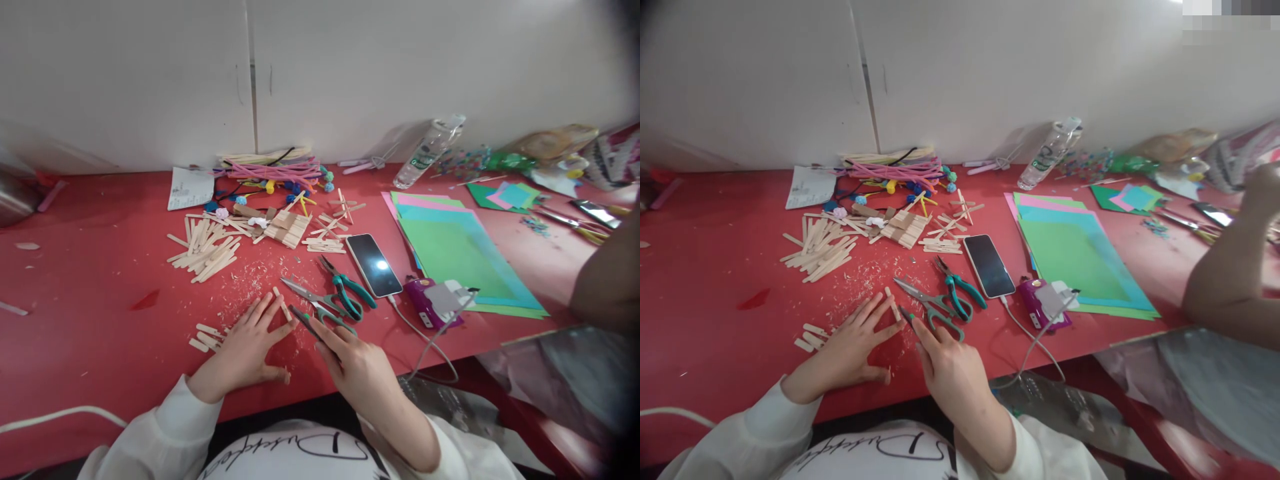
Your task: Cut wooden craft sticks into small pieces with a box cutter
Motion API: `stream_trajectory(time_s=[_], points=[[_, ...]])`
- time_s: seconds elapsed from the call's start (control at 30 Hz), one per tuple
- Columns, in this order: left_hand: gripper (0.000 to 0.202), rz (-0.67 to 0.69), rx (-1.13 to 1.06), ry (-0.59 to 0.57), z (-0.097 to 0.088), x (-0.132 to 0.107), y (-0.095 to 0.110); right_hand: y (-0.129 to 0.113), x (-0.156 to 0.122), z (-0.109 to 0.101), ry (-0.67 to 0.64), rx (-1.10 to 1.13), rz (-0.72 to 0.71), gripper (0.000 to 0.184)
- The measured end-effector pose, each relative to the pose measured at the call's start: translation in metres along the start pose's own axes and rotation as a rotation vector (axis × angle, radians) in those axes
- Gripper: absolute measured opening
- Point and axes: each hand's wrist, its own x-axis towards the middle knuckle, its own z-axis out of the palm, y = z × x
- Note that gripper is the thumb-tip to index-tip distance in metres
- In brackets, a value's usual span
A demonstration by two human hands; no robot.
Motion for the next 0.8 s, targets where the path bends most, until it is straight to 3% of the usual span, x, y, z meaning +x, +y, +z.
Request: stream_trajectory(time_s=[0.8], points=[[0.092, -0.008, -0.036, -0.064, -0.0058, -0.0006, 0.0017, -0.0054, -0.0016, -0.0073, -0.066, -0.173, -0.058, 0.040]])
